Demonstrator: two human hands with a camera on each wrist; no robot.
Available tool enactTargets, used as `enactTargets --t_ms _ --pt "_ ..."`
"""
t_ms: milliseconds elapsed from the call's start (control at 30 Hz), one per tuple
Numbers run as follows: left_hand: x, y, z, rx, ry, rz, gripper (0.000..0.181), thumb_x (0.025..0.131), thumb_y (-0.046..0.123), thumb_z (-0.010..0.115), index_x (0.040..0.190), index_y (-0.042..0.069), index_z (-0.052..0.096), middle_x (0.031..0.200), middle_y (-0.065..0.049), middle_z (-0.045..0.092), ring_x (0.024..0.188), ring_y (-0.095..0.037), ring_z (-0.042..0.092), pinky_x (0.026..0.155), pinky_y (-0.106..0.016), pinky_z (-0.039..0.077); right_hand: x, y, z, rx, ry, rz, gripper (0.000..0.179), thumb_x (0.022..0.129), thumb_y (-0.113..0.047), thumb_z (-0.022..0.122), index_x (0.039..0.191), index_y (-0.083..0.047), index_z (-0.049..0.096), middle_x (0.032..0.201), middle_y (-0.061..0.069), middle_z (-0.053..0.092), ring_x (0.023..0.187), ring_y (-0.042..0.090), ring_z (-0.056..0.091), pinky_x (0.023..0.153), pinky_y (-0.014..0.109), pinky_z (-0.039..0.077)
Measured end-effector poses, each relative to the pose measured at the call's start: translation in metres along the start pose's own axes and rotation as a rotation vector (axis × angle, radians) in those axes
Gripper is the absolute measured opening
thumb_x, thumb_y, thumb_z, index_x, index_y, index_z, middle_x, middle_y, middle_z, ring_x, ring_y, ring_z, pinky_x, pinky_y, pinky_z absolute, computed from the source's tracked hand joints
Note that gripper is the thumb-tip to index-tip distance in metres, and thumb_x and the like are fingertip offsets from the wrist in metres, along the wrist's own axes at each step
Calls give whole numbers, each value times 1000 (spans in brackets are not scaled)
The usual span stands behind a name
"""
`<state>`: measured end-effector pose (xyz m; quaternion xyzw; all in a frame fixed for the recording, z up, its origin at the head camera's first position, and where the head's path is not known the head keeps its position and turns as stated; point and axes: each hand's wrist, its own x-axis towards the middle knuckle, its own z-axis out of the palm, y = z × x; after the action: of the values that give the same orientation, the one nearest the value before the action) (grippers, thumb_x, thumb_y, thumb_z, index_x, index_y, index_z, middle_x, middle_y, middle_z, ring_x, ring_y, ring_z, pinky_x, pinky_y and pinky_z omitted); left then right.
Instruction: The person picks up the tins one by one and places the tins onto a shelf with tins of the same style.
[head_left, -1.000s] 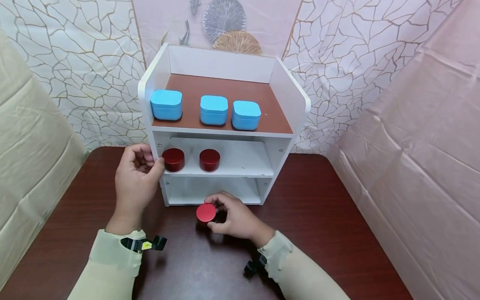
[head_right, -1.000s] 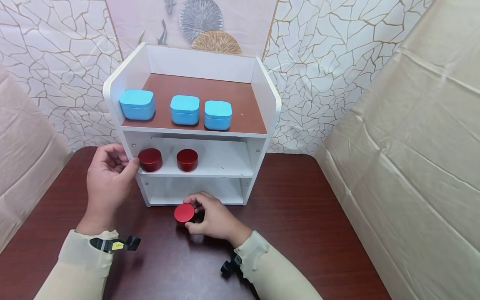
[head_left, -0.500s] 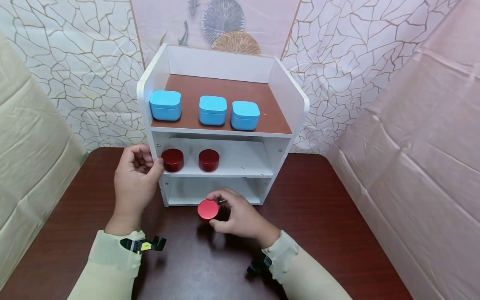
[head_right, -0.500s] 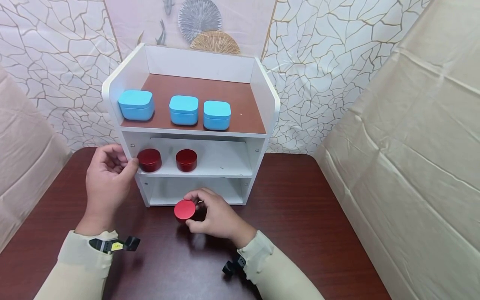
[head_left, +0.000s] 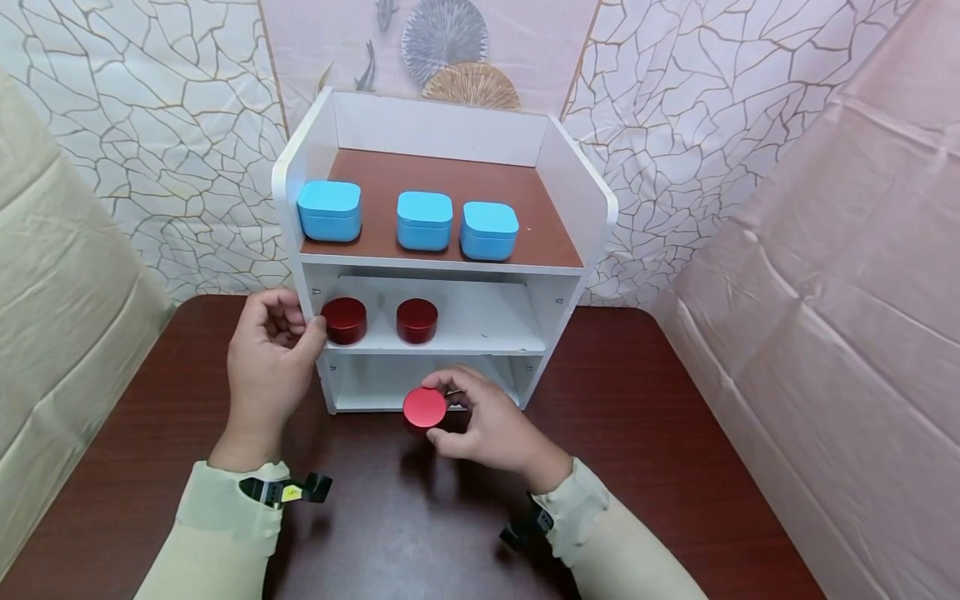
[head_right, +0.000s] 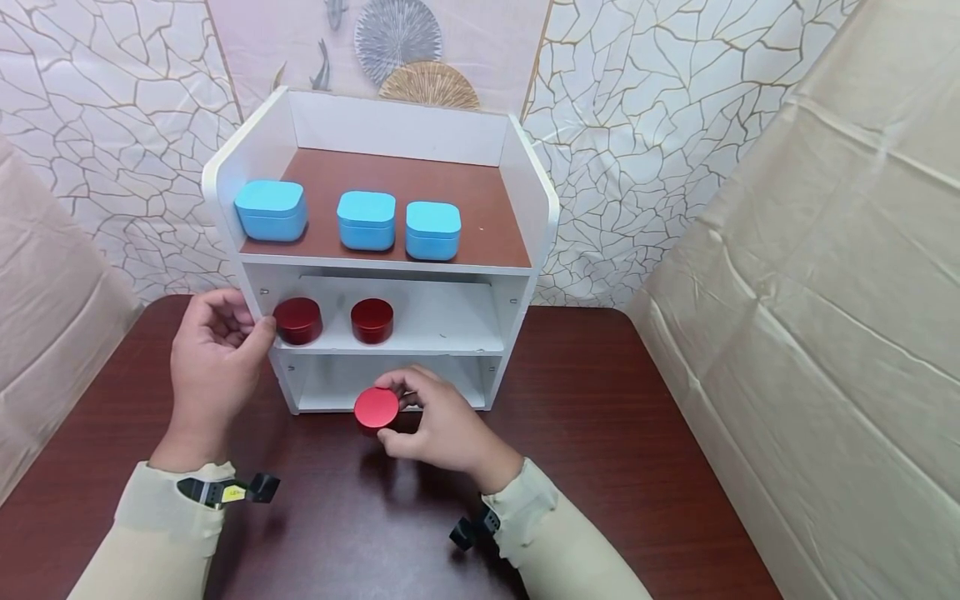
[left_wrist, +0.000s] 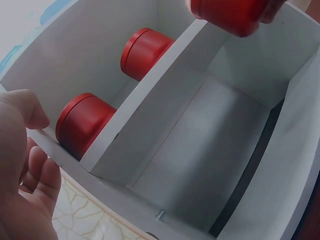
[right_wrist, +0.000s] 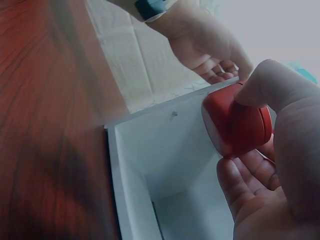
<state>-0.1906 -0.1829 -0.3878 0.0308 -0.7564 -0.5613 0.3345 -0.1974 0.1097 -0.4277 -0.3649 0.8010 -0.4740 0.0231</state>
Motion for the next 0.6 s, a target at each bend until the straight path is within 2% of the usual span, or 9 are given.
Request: enactTargets --t_ms 200,600 --pt "0 1 -1 2 -4 0 36 94 16 75 125 10 59 102 2 57 93 -15 56 76 -15 49 2 -5 -6 31 18 -14 60 81 -13 87 132 -28 61 127 -13 62 110 11 66 98 31 58" --pt "-1 1 0 8 -2 -7 36 94 15 74 126 10 59 103 1 57 93 -15 56 76 -15 49 6 -16 -19 29 44 -28 60 80 -11 87 132 -26 61 127 -10 63 111 13 64 99 31 58"
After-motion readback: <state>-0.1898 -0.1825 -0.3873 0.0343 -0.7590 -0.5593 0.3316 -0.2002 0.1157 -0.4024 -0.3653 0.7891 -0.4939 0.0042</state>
